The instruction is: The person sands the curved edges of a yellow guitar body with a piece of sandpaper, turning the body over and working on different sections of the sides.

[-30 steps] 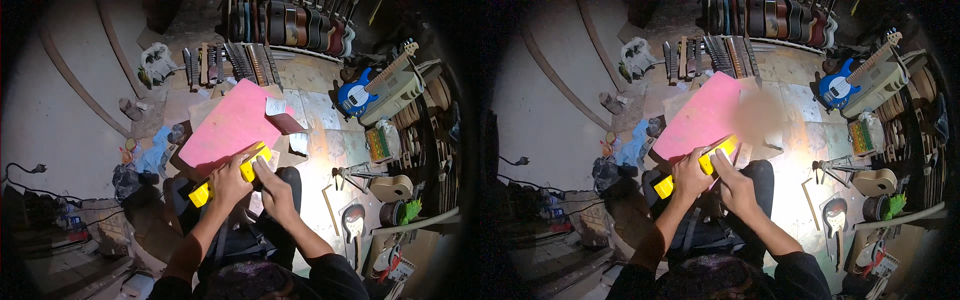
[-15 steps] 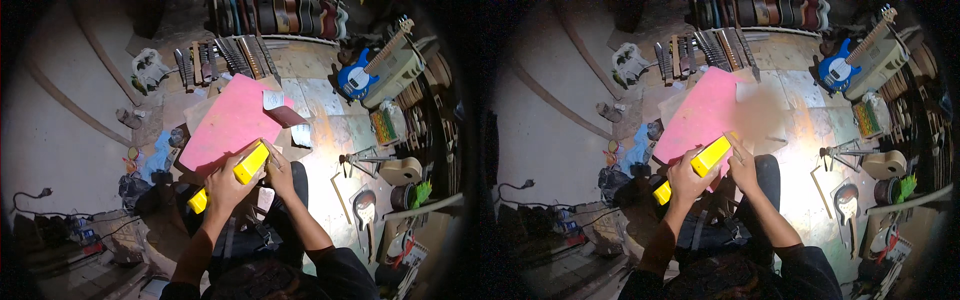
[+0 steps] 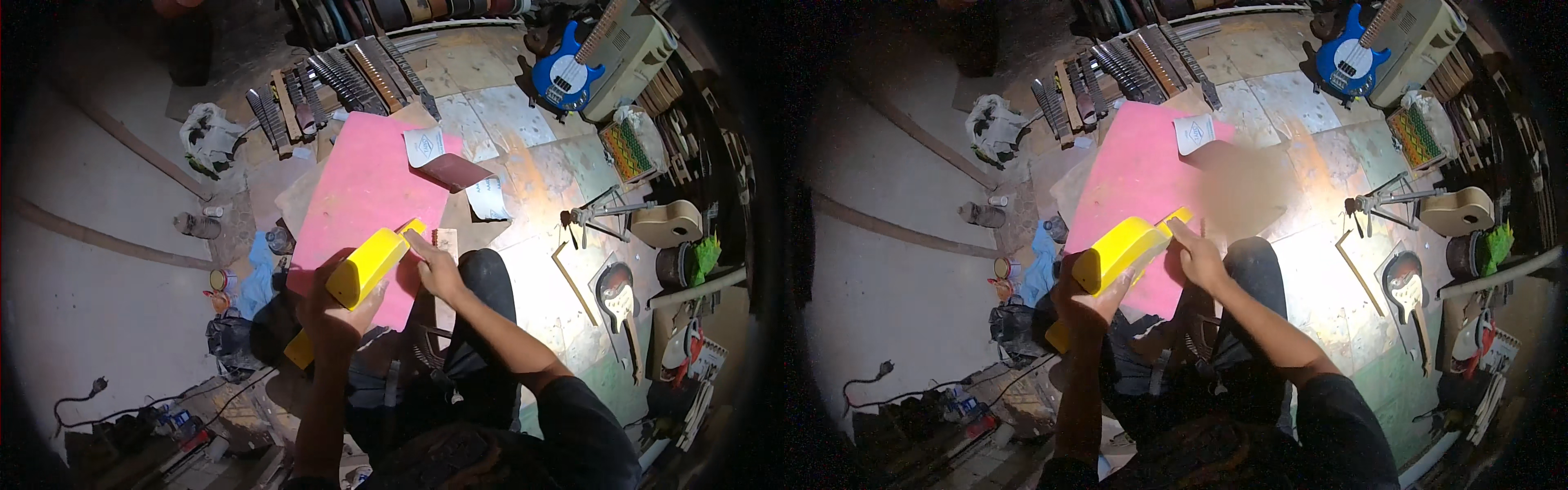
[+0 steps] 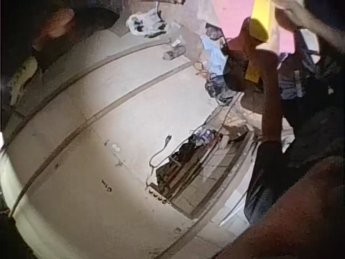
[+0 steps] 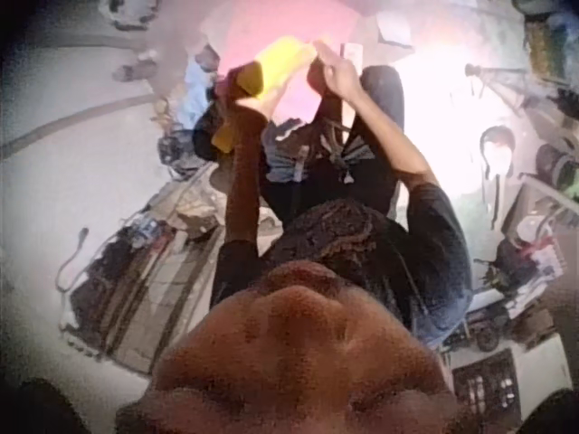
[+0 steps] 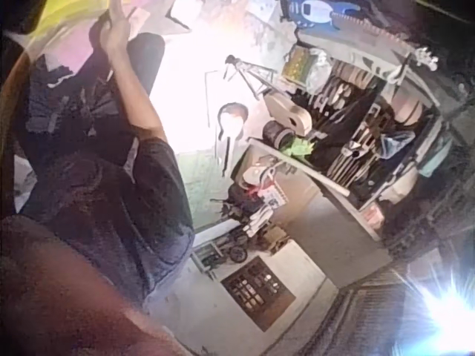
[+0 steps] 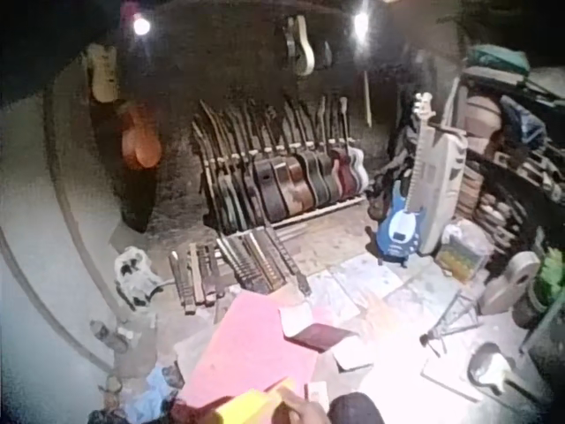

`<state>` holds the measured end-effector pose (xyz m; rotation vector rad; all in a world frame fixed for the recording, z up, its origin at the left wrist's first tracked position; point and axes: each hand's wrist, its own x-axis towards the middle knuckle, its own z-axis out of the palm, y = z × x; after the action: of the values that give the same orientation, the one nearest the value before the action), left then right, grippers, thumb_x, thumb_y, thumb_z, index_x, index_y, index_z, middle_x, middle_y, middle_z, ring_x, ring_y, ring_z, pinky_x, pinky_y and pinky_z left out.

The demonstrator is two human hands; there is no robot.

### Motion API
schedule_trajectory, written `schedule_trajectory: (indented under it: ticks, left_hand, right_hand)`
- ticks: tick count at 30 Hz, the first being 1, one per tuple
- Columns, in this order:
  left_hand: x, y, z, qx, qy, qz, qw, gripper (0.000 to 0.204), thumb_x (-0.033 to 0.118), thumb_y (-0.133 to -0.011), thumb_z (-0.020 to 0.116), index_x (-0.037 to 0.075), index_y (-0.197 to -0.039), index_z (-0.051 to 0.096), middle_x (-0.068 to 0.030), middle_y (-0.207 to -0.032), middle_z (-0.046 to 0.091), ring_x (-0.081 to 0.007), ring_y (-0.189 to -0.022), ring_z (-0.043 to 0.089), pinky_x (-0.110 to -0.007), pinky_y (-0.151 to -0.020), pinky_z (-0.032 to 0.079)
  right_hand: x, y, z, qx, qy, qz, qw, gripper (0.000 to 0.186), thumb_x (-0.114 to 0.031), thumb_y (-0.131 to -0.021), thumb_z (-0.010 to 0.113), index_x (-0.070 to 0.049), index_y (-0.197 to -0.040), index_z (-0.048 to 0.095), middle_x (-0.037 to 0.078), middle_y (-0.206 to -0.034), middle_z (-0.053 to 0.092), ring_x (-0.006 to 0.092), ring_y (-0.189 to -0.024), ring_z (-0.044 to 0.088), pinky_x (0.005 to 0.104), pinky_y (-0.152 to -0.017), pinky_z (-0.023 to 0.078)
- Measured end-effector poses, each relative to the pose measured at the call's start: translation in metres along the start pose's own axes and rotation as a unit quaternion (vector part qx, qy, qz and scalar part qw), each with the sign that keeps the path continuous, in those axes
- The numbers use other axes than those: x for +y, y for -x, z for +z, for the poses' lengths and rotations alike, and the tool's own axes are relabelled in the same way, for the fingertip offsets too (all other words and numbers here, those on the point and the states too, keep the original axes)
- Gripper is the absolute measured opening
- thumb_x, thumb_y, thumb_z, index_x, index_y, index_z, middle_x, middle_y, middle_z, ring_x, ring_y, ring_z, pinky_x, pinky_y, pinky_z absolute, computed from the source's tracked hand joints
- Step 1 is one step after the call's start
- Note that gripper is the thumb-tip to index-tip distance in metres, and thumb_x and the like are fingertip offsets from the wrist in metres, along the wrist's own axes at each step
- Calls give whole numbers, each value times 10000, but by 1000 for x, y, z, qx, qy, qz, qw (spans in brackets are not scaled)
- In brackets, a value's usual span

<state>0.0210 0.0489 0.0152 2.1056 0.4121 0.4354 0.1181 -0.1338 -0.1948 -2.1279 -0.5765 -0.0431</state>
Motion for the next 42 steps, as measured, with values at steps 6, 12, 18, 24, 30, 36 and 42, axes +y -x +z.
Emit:
schedule_trajectory:
  ticks: [6, 12, 18, 24, 30, 36, 42]
  left_hand:
    - [-1, -5, -5, 3, -50, 65, 997, 558, 114, -707, 944, 56, -1200, 690, -139, -1082, 769, -278, -976, 769, -381, -853, 614]
    - [-21, -3, -2, 25, -130, 45, 990, 518, 207, -700, 937, 43, -1121, 686, -129, -968, 751, -306, -846, 752, -410, -754, 593]
    - [-25, -16, -27, 3, -41, 30, 999, 502, 200, -713, 940, 1, -1078, 658, -143, -888, 738, -232, -785, 740, -354, -734, 593]
    - [-48, 1, -68, -56, 92, -16, 994, 579, 173, -758, 917, 12, -1191, 569, -114, -1045, 682, -203, -931, 696, -339, -832, 578]
    - [-94, -6, -53, -45, 179, -12, 983, 633, 35, -729, 911, 15, -1229, 523, -90, -1083, 661, -186, -985, 669, -343, -887, 562]
    - [-163, 12, -24, -8, 167, -13, 986, 763, 42, -725, 932, -1, -1340, 483, -127, -1221, 607, -212, -1123, 633, -357, -973, 542]
    - [-119, 22, -14, 138, -173, 56, 974, 1061, 321, -786, 862, -79, -1567, 266, -326, -1605, 314, -480, -1523, 254, -545, -1261, 212]
  right_hand:
    - [33, -8, 0, -36, 70, 104, 991, 620, -20, -869, 524, -182, -1464, 586, 259, -1244, 671, 450, -1087, 677, 507, -939, 559]
    - [45, -37, -6, -76, -31, 135, 988, 608, -10, -834, 475, -168, -1395, 649, 271, -1234, 672, 442, -1111, 680, 484, -966, 543]
    - [106, -62, -21, -82, -24, 139, 987, 392, -185, -916, 525, -64, -1208, 757, 164, -1185, 743, 311, -1046, 723, 402, -854, 575]
    - [-14, -61, -111, 23, -577, 430, 694, 465, -595, -934, 706, -149, -1065, 688, -50, -720, 566, 38, -524, 445, 212, -503, 391]
    - [-37, -61, -135, 150, -556, 291, 764, 319, -452, -1009, 663, -135, -1016, 628, -47, -750, 562, 47, -538, 441, 225, -499, 381]
    - [-69, -49, -124, 171, -489, 242, 820, 333, -439, -1033, 624, -109, -1076, 634, -17, -860, 613, 66, -672, 541, 253, -527, 415]
    - [-108, -50, -113, 172, -441, 226, 851, 341, -411, -1055, 603, -72, -1071, 637, -10, -801, 612, 74, -588, 524, 242, -504, 413]
